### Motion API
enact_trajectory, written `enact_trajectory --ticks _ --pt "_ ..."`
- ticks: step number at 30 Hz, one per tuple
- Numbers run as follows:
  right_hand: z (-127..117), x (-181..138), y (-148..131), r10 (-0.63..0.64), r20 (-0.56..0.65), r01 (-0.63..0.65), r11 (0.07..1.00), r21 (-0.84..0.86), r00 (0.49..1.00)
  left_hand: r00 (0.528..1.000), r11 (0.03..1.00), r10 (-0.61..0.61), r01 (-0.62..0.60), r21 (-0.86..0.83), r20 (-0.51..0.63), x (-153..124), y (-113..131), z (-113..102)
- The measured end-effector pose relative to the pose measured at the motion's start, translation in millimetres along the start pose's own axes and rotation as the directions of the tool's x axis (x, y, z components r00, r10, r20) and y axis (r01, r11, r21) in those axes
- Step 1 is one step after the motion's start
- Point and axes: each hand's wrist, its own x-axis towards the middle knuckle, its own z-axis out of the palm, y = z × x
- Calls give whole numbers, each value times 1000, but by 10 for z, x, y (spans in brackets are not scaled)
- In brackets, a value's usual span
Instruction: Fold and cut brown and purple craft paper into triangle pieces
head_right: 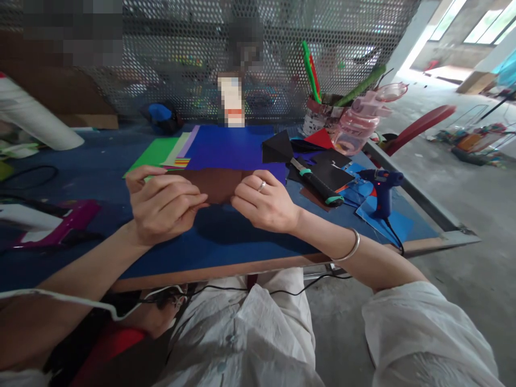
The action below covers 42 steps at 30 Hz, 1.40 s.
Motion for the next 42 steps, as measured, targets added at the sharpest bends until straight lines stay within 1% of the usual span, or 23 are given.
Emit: enact_trajectory --ticks 3,6,10,12,14,15,17,18,19,20,22,24,26,28,29,31,34,35,37,38,39,40,42 --pt "-2 -14 42 6 13 -5 1000 -29 1000 1000 998 6 -5 58 -18 -10 -107 -21" --pt "0 -14 64 7 6 -7 1000 -22 1000 997 991 64 -60 120 -34 19 -173 -47" --pt "-1 9 69 10 -4 -10 999 -38 1000 993 983 114 -109 148 -25 56 -213 -83" --pt "-5 11 87 13 -27 -15 998 -55 1000 994 984 103 -99 146 -21 16 -276 -110" --pt "-14 4 118 48 -71 -52 997 -50 996 999 988 25 -21 152 -27 -65 -381 -149" --pt "-21 1 133 88 -98 -91 995 -28 991 998 985 -50 55 166 -36 -111 -439 -173" --pt "-44 8 150 230 -147 -222 973 66 962 976 953 -203 216 213 -81 -181 -528 -222" --pt "-56 20 149 329 -167 -308 941 137 929 962 936 -256 272 222 -96 -196 -544 -245" --pt "-67 38 140 441 -181 -401 889 221 879 953 928 -285 301 218 -102 -195 -536 -264" --pt "-74 60 127 560 -181 -492 812 315 809 952 932 -289 304 198 -101 -178 -503 -279" --pt "-68 105 92 775 -109 -634 581 510 622 962 952 -254 266 151 -96 -113 -376 -290" --pt "-33 136 59 897 88 -703 276 655 434 971 969 -198 214 123 -135 -37 -209 -271" --pt "16 148 30 889 357 -723 -43 690 288 976 984 -161 171 53 -146 17 -47 -216" --pt "54 152 1 791 583 -717 -297 631 186 987 985 -162 161 -57 -17 35 84 -128" --pt "64 155 -13 738 657 -710 -380 593 154 987 981 -155 160 -111 49 30 135 -77" --pt "66 169 -34 670 734 -710 -465 529 109 969 960 -140 183 -211 203 0 209 28" --pt "48 192 -28 642 765 -759 -474 446 49 905 905 -152 289 -312 398 -69 257 151" --pt "43 194 -14 636 771 -788 -457 413 35 880 885 -164 331 -329 445 -91 261 180" --pt "31 188 31 597 801 -869 -375 322 39 843 852 -183 393 -347 506 -131 257 224" --pt "21 182 59 560 826 -918 -296 265 58 828 839 -189 415 -351 528 -149 253 242" --pt "6 176 88 511 856 -962 -187 199 78 814 829 -189 432 -355 549 -166 249 259" --pt "-15 172 117 465 881 -990 -52 128 89 799 819 -181 446 -362 574 -182 246 276" --pt "-79 171 167 433 898 -973 231 -19 85 765 795 -157 474 -380 625 -212 244 306"
